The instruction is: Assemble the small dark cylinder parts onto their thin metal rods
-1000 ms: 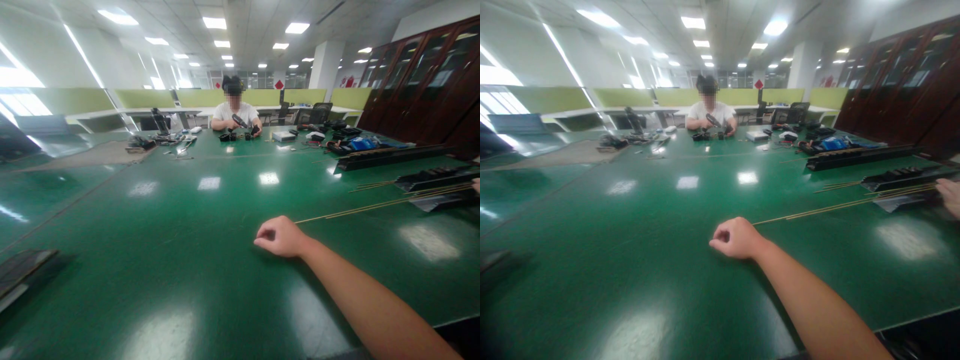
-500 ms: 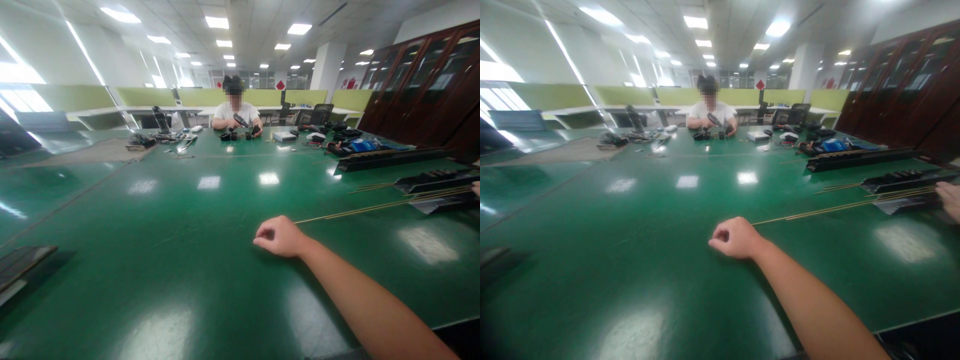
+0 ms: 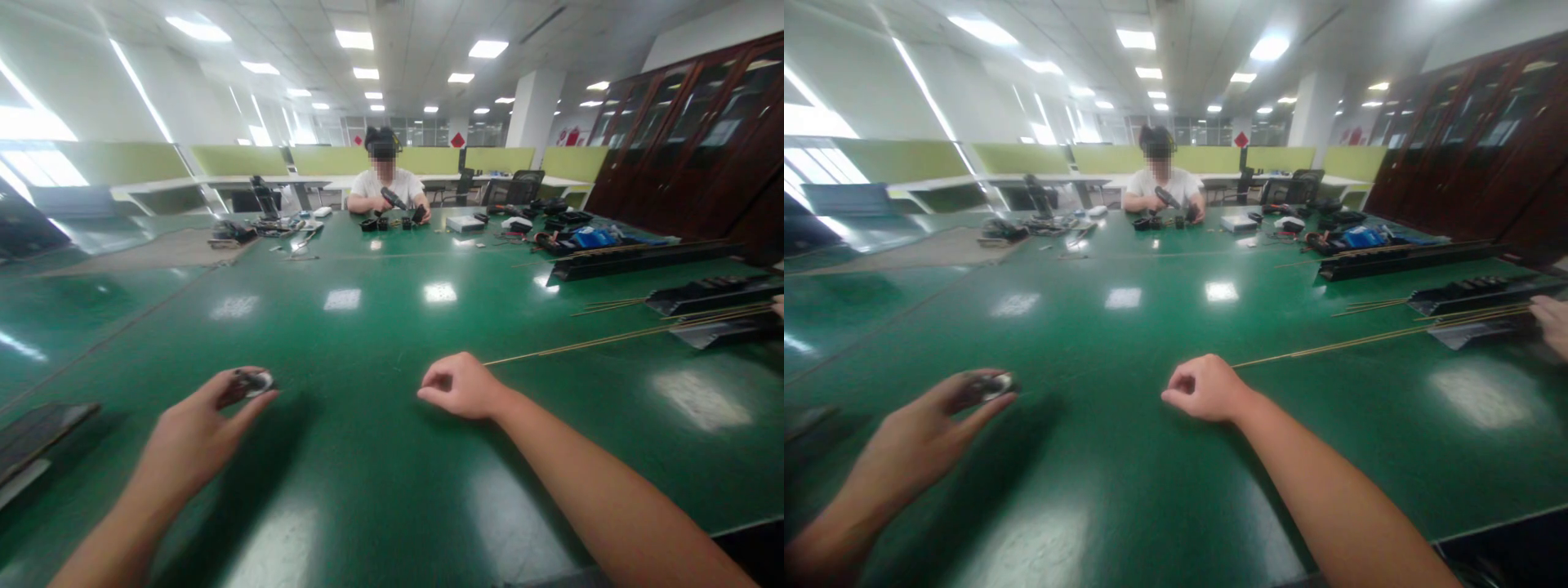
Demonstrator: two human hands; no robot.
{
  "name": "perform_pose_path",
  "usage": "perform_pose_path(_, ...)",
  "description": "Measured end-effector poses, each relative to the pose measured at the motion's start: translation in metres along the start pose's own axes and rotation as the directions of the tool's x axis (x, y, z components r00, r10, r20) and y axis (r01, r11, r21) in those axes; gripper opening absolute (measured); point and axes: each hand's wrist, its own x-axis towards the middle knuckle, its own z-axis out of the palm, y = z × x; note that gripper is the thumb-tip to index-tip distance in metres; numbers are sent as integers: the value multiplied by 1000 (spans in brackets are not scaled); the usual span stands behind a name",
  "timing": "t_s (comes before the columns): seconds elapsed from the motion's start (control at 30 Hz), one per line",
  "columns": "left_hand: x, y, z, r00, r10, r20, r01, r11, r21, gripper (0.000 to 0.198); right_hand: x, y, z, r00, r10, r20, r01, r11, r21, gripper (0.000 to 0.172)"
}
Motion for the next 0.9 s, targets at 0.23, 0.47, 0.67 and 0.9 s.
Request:
perform_pose_path(0.23,33,91,113,919,337,205,-251,900,-356,29,1,7,1,997,-16,-75,16,1000,-2,12)
perform_pose_path(0.47,11,93,145,913,381,146,-221,762,-609,31,2,-2,7,987,-95,-129,97,995,4,16)
perform_pose_path(0.67,12,93,143,921,370,125,-226,766,-602,31,1,-7,8,988,-77,-130,82,996,32,17)
perform_pose_path(0.9,11,97,140,923,370,107,-239,768,-594,26,1,-7,9,989,-65,-130,72,996,46,16)
